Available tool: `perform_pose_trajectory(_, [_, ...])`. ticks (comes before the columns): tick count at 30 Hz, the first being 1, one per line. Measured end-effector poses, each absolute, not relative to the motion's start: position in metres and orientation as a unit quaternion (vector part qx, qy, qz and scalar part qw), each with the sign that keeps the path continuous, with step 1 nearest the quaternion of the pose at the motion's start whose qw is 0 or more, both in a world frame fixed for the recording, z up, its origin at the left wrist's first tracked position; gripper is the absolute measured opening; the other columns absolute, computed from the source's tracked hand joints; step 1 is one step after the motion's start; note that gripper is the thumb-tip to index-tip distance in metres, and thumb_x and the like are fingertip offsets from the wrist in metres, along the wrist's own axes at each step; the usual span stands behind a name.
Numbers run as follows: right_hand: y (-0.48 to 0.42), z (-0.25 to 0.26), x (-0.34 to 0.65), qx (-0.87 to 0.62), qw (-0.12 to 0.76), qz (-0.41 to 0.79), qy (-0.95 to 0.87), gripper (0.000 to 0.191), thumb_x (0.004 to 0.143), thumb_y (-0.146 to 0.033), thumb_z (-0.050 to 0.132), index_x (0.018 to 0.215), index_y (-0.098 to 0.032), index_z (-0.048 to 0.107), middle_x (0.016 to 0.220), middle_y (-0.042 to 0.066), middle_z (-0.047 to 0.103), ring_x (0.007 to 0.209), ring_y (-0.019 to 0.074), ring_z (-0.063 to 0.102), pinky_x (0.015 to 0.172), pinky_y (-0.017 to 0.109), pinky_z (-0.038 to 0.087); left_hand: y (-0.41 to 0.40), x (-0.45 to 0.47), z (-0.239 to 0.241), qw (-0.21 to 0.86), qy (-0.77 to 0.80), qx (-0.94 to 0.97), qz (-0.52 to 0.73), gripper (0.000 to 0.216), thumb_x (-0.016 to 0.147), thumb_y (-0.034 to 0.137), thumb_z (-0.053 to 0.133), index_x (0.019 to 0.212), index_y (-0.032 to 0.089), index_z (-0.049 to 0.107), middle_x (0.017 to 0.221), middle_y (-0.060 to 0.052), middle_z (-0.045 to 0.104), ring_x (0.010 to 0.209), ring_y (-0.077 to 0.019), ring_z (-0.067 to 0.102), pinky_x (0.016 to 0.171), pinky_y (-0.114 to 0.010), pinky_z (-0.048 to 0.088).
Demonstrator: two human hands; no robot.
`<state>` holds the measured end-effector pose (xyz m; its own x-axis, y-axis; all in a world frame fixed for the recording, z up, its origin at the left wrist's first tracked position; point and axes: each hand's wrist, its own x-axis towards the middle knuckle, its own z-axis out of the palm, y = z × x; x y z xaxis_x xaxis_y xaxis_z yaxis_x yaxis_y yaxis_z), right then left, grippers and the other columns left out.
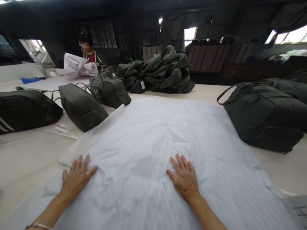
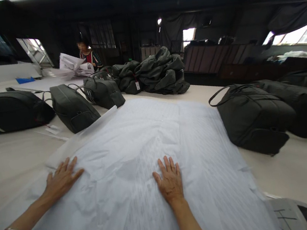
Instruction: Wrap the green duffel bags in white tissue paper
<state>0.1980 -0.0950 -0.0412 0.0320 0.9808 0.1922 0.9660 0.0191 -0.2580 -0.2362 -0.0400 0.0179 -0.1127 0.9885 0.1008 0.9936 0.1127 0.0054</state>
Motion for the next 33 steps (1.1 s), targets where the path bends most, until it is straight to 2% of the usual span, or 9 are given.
perform_pose_trajectory(4, [-0.094,-0.041,0.2,-0.701,0.158,0.029,-0.695,0.058,0.095,-0.052,0.042,0.146,-0.026,0.04,0.158,0.005,0.029,0.148,0.0281,0.018,0.119,0.051,0.014,-0.077,-0.192,0.015,0.065,-0.628,-0.771,-0.083,0.07,0.095,0.062,0.031,0.147,0.016,0.038,0.156,-0.016,0.031,0.146,-0.0347,0.023,0.116,-0.057,0.019])
perform_pose_trajectory(8, [-0.091,-0.036,0.197,-0.709,0.144,0.056,-0.688,0.06,0.095,-0.053,0.041,0.148,-0.025,0.036,0.159,0.006,0.024,0.148,0.0295,0.015,0.119,0.055,0.01,-0.144,-0.127,-0.005,-0.078,-0.489,-0.866,-0.069,0.102,0.074,0.074,0.062,0.155,0.027,0.021,0.156,-0.013,0.033,0.143,-0.034,0.031,0.117,-0.051,0.024])
perform_pose_trajectory(10, [-0.093,-0.032,0.188,-0.717,0.135,0.083,-0.679,0.063,0.095,-0.054,0.041,0.149,-0.022,0.035,0.159,0.008,0.023,0.148,0.0317,0.014,0.119,0.058,0.008,-0.168,-0.105,-0.016,-0.119,-0.493,-0.861,-0.034,0.112,0.065,0.067,0.075,0.155,0.027,0.021,0.156,-0.014,0.032,0.142,-0.036,0.033,0.116,-0.054,0.025])
perform_pose_trajectory(12, [-0.097,-0.025,0.173,-0.705,0.136,0.116,-0.686,0.065,0.095,-0.055,0.041,0.149,-0.02,0.035,0.158,0.009,0.023,0.148,0.0323,0.014,0.119,0.058,0.008,-0.176,-0.095,-0.023,-0.123,-0.512,-0.85,-0.033,0.091,0.069,0.051,0.078,0.147,0.028,0.038,0.153,-0.013,0.038,0.14,-0.0343,0.037,0.115,-0.054,0.027])
perform_pose_trajectory(14, [-0.105,-0.016,0.158,-0.678,0.147,0.154,-0.703,0.064,0.095,-0.055,0.038,0.149,-0.022,0.034,0.158,0.008,0.025,0.148,0.031,0.016,0.119,0.058,0.01,-0.173,-0.093,-0.021,-0.112,-0.519,-0.845,-0.07,0.047,0.079,0.032,0.072,0.124,0.028,0.059,0.145,-0.009,0.051,0.135,-0.03,0.045,0.113,-0.051,0.032])
perform_pose_trajectory(17, [-0.117,-0.003,0.149,-0.671,0.168,0.192,-0.697,0.062,0.099,-0.054,0.027,0.151,-0.02,0.03,0.157,0.007,0.027,0.148,0.0278,0.017,0.119,0.056,0.015,-0.162,-0.099,-0.007,-0.102,-0.502,-0.847,-0.143,0.007,0.087,0.02,0.058,0.09,0.025,0.062,0.121,-0.004,0.067,0.122,-0.025,0.057,0.109,-0.047,0.038])
perform_pose_trajectory(23, [-0.131,-0.006,0.171,-0.638,0.137,0.152,-0.742,0.056,0.098,-0.042,0.032,0.15,-0.019,0.032,0.158,0.003,0.022,0.148,0.0251,0.014,0.122,0.054,0.01,-0.169,-0.098,0.041,-0.09,-0.491,-0.842,-0.204,0.017,0.096,0.024,0.045,0.083,0.023,0.056,0.107,-0.005,0.069,0.112,-0.0233,0.06,0.096,-0.039,0.046])
perform_pose_trajectory(30, [-0.129,-0.029,0.173,-0.637,0.15,0.14,-0.743,0.055,0.091,-0.02,0.034,0.145,-0.022,0.043,0.155,0.002,0.033,0.148,0.0243,0.014,0.122,0.053,0.01,-0.183,-0.04,0.061,-0.134,-0.467,-0.872,-0.061,0.012,0.082,0.019,0.057,0.093,0.02,0.062,0.14,-0.008,0.054,0.122,-0.0293,0.051,0.102,-0.046,0.043])
perform_pose_trajectory(33, [-0.134,-0.033,0.179,-0.656,0.196,0.146,-0.715,0.055,0.092,-0.019,0.025,0.143,-0.012,0.045,0.152,0.008,0.039,0.146,0.0218,0.023,0.122,0.049,0.015,-0.181,-0.022,0.057,-0.142,-0.469,-0.872,-0.016,0.022,0.082,0.023,0.058,0.101,0.016,0.065,0.142,-0.012,0.051,0.124,-0.0322,0.049,0.103,-0.049,0.042])
